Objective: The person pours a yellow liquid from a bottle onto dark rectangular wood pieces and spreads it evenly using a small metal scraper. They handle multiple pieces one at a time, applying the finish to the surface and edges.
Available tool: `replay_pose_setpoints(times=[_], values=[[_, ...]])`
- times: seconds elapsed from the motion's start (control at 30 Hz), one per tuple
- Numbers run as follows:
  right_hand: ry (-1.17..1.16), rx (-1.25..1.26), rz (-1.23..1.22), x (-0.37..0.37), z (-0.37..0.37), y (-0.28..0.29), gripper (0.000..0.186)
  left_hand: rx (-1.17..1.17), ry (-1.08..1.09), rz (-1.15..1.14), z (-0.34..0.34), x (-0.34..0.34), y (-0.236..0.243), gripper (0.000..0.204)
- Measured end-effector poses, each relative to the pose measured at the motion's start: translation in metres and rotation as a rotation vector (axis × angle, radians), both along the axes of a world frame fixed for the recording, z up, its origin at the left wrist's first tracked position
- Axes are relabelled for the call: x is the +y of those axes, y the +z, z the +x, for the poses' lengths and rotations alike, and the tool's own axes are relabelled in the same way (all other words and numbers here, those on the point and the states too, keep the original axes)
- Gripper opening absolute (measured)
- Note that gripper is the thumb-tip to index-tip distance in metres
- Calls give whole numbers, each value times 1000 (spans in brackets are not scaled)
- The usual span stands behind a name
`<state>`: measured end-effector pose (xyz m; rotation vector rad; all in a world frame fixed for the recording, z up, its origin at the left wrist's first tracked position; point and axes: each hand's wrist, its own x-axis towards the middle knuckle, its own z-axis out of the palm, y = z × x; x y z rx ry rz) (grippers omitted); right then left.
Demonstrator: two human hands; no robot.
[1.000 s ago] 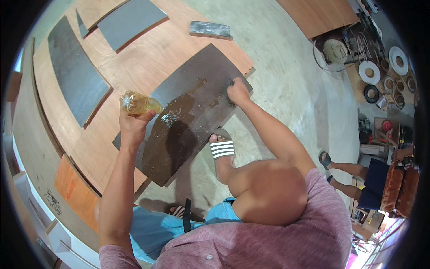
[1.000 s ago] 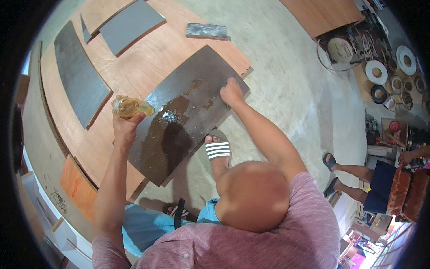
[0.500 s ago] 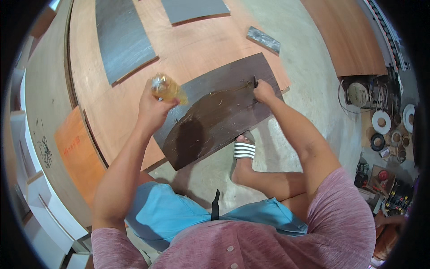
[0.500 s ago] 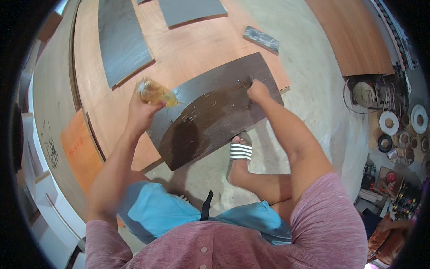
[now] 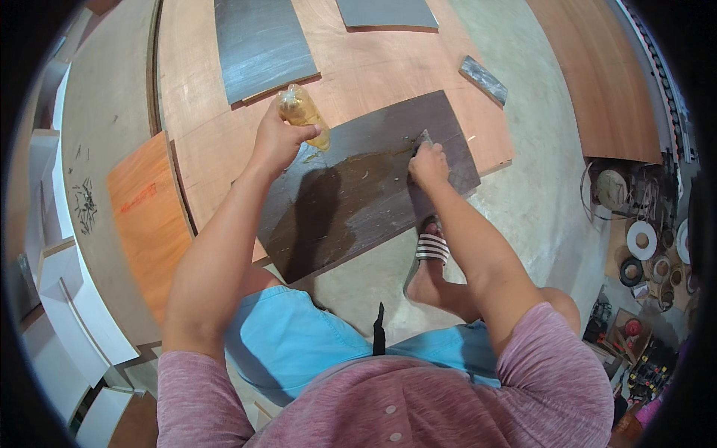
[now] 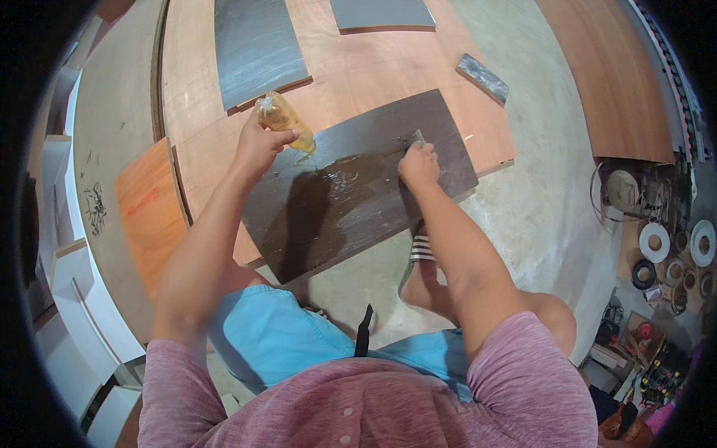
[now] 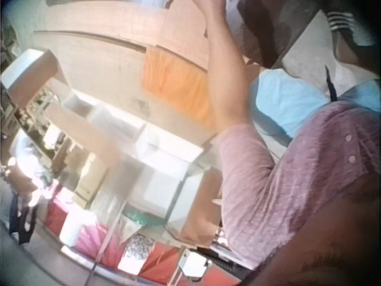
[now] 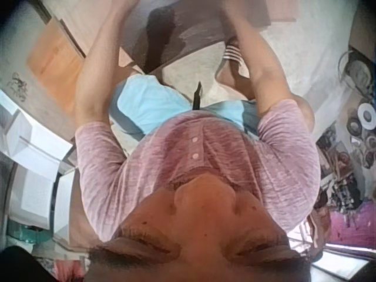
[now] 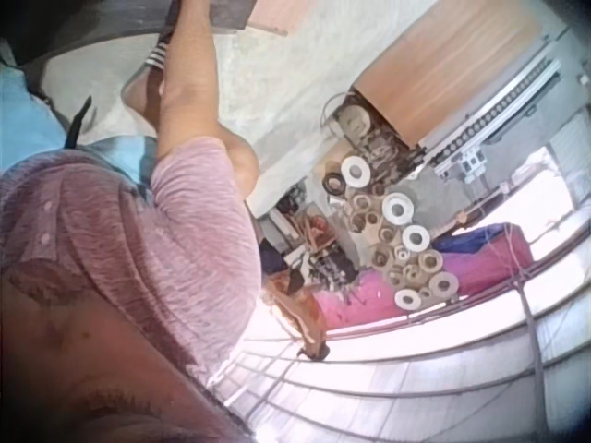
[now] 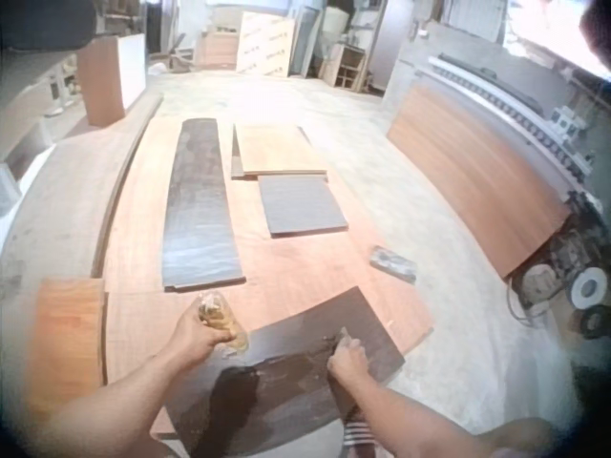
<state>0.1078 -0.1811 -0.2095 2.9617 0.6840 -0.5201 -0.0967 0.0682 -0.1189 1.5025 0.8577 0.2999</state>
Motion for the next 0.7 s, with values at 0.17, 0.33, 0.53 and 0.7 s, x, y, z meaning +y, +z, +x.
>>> replay_pose_setpoints(times=[0.17, 0.33, 0.53, 0.7], values=[[28, -39, 19, -10, 17, -1, 34, 4, -18, 3, -7, 3, -1, 70], [-97, 22, 158, -19, 50, 22, 34, -4, -39, 37, -17, -1, 2, 67], [-52, -45, 100, 10, 8, 23, 32, -23, -41, 67, -21, 5, 0, 62], [342, 45, 117, 43, -85, -1, 24, -21, -23, 98, -20, 4, 3, 59]])
